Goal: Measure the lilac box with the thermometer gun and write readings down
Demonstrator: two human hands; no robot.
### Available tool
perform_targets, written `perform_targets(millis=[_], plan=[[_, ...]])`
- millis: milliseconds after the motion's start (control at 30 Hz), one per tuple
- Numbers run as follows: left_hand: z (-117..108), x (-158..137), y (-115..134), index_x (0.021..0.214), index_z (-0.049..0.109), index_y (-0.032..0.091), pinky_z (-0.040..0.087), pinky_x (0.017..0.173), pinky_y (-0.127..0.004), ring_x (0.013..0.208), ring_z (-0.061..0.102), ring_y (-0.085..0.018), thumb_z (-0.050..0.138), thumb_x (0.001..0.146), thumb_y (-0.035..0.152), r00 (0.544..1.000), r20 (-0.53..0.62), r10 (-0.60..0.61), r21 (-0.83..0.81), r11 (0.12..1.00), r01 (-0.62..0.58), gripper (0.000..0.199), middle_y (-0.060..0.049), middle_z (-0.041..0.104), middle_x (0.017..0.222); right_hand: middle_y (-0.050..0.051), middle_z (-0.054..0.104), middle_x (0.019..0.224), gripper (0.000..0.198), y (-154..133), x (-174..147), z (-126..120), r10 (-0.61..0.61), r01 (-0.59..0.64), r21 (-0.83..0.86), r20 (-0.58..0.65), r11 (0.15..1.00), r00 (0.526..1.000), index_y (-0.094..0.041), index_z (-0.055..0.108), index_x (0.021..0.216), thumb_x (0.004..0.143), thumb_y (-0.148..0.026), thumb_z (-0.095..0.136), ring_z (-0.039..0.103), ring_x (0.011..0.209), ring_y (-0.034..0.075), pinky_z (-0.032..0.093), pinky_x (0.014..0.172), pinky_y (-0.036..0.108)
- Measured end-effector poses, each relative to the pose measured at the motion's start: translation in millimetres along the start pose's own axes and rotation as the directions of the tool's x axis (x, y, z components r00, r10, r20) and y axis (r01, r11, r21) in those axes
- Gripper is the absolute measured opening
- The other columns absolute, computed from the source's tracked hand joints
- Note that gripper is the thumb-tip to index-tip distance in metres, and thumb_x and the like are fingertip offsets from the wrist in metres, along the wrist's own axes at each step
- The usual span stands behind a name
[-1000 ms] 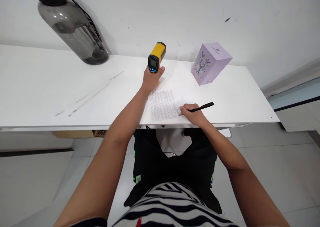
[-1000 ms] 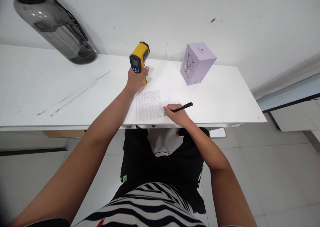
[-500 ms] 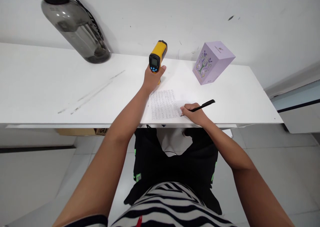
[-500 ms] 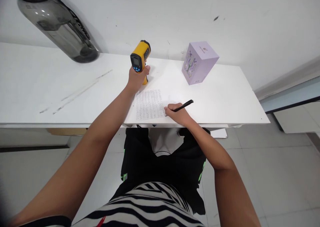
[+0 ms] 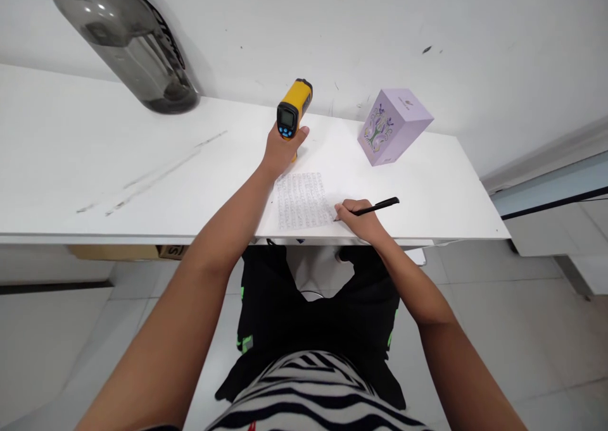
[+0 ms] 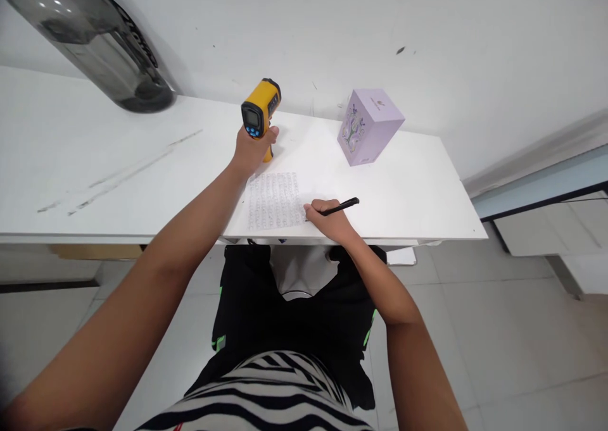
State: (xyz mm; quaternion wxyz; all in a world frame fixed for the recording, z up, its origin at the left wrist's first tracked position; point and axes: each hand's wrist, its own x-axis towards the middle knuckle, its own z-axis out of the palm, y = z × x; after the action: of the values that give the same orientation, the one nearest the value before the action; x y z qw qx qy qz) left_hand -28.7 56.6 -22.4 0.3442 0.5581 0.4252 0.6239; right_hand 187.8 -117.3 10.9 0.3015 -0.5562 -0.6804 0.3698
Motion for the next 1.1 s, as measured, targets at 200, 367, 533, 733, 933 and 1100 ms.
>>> perform_targets(millis=[200, 367, 533, 733, 933, 1100], plan=[[0, -1, 5, 0.097, 0.065, 0.024, 0.056, 0.08, -0.032, 0.087, 0.066, -0.018, 0.079, 0.076, 0.054, 0.999, -0.025, -0.019, 0.017, 1.0, 0.02, 0.04, -0.002, 0.067, 0.084, -0.001, 0.05, 0.055, 0.044, 1, 1, 1, -0.001, 0.001, -0.002, 0.005, 1.0, 1.0, -0.021, 0.047, 0.053, 0.087, -0.048, 0.057, 0.045, 0.059, 0.013, 0.034, 0.056, 0.028], [-1, -4, 11, 0.095, 0.065, 0.023, 0.057, 0.08, -0.034, 0.085, 0.066, -0.018, 0.078, 0.077, 0.051, 0.999, -0.016, -0.034, 0.021, 0.999, 0.035, 0.035, -0.002, 0.065, 0.084, -0.001, 0.053, 0.055, 0.042, -1, 0, 0, 0.0, 0.0, -0.005, 0.005, 1.0, 1.0, -0.022, 0.049, 0.053, 0.087, -0.046, 0.056, 0.047, 0.059, 0.014, 0.035, 0.057, 0.028], [-1, -4, 11, 0.096, 0.064, 0.024, 0.057, 0.082, -0.036, 0.089, 0.067, -0.02, 0.079, 0.078, 0.047, 0.999, -0.012, -0.043, 0.014, 0.999, 0.043, 0.034, -0.003, 0.064, 0.087, 0.0, 0.058, 0.057, 0.04, -4, -2, -2, 0.004, -0.004, -0.002, -0.03, 1.0, 1.0, -0.022, 0.051, 0.052, 0.086, -0.043, 0.054, 0.052, 0.059, 0.014, 0.039, 0.059, 0.029], [0, -1, 5, 0.103, 0.064, 0.024, 0.057, 0.086, -0.038, 0.096, 0.067, -0.022, 0.079, 0.077, 0.047, 1.0, -0.007, -0.024, 0.014, 1.0, 0.024, 0.038, -0.004, 0.066, 0.092, 0.001, 0.061, 0.058, 0.04, -4, -2, -1, 0.009, -0.01, -0.039, -0.042, 0.999, 0.999, -0.022, 0.054, 0.052, 0.086, -0.043, 0.054, 0.057, 0.061, 0.016, 0.042, 0.06, 0.03], [1, 0, 3, 0.102, 0.065, 0.024, 0.057, 0.084, -0.037, 0.096, 0.067, -0.022, 0.078, 0.077, 0.049, 1.0, 0.001, -0.024, 0.0, 1.0, 0.024, 0.038, -0.004, 0.065, 0.089, 0.001, 0.059, 0.056, 0.04, -4, -2, -1, 0.021, -0.022, -0.051, -0.023, 0.998, 1.0, -0.021, 0.058, 0.053, 0.086, -0.044, 0.056, 0.056, 0.061, 0.017, 0.041, 0.06, 0.03], [1, 1, 1, 0.1, 0.065, 0.024, 0.057, 0.082, -0.037, 0.092, 0.067, -0.021, 0.08, 0.076, 0.049, 1.0, -0.006, -0.026, -0.02, 0.999, 0.026, 0.038, -0.003, 0.064, 0.087, 0.001, 0.058, 0.053, 0.041, -3, -5, -2, 0.026, -0.027, -0.017, -0.069, 0.999, 0.997, -0.021, 0.056, 0.051, 0.085, -0.044, 0.058, 0.056, 0.06, 0.017, 0.041, 0.059, 0.03]])
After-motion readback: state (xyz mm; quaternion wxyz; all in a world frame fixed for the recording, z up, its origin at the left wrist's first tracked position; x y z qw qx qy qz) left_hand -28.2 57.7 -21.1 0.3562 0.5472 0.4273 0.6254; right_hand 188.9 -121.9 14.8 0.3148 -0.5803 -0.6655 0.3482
